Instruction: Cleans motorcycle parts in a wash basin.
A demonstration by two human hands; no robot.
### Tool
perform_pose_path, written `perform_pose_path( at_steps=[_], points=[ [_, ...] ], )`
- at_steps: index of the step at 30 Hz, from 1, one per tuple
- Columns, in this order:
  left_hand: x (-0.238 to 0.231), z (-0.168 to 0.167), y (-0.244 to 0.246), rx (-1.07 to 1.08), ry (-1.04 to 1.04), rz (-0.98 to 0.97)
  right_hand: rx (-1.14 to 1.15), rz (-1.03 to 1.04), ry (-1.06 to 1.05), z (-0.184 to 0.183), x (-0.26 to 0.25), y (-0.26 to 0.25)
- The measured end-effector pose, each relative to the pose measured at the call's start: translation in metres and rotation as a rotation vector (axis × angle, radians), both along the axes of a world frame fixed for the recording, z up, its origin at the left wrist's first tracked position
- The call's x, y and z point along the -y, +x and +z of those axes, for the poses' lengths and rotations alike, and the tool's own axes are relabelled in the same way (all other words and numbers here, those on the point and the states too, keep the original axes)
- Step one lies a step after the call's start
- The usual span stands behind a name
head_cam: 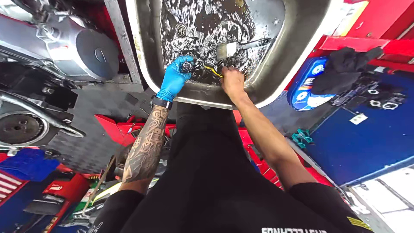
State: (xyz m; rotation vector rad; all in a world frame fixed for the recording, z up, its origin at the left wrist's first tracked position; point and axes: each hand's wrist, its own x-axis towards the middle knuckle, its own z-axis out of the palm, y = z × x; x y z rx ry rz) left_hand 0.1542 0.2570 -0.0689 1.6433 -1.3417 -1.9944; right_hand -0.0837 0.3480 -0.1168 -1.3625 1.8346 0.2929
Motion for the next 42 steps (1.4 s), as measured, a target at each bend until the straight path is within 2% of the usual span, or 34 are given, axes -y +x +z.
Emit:
perform_pose_path(
  at_steps=[3,7,10,12,15,18,30,34,38,42],
  points=[
    [-0.003,0.002,0.000,0.027,0.051,0.016,0.020,0.057,-0.006,0.004,0.005,0.003],
    [-0.006,0.000,0.000,0.192,-0.120,-0.067,0.286,0.005,-0.212,0.020,0.006,-0.016],
    [-0.008,0.002,-0.001,0.280,-0.161,-0.126,0.409,0.058,-0.327,0.043,0.017,-0.014],
    [-0.006,0.007,-0.006,0.313,-0.153,-0.165,0.391,0.126,-0.373,0.053,0.025,-0.003],
    [-0.004,0.015,-0.010,0.271,-0.156,-0.156,0.242,0.240,-0.398,0.052,0.037,0.013],
    [-0.004,0.021,-0.008,0.228,-0.165,-0.157,0.157,0.277,-0.422,0.043,0.044,0.004],
    [-0.015,0.019,-0.006,0.214,-0.166,-0.270,0.152,0.458,-0.401,0.053,0.049,0.015],
    [-0.018,0.028,0.002,0.190,-0.116,-0.259,0.169,0.455,-0.384,0.043,0.041,-0.009],
    [-0.021,0.028,0.000,0.204,-0.136,-0.291,0.214,0.466,-0.418,0.050,0.042,0.008],
    [-0.018,0.033,0.004,0.170,-0.123,-0.249,0.223,0.426,-0.431,0.041,0.040,-0.004]
  ],
)
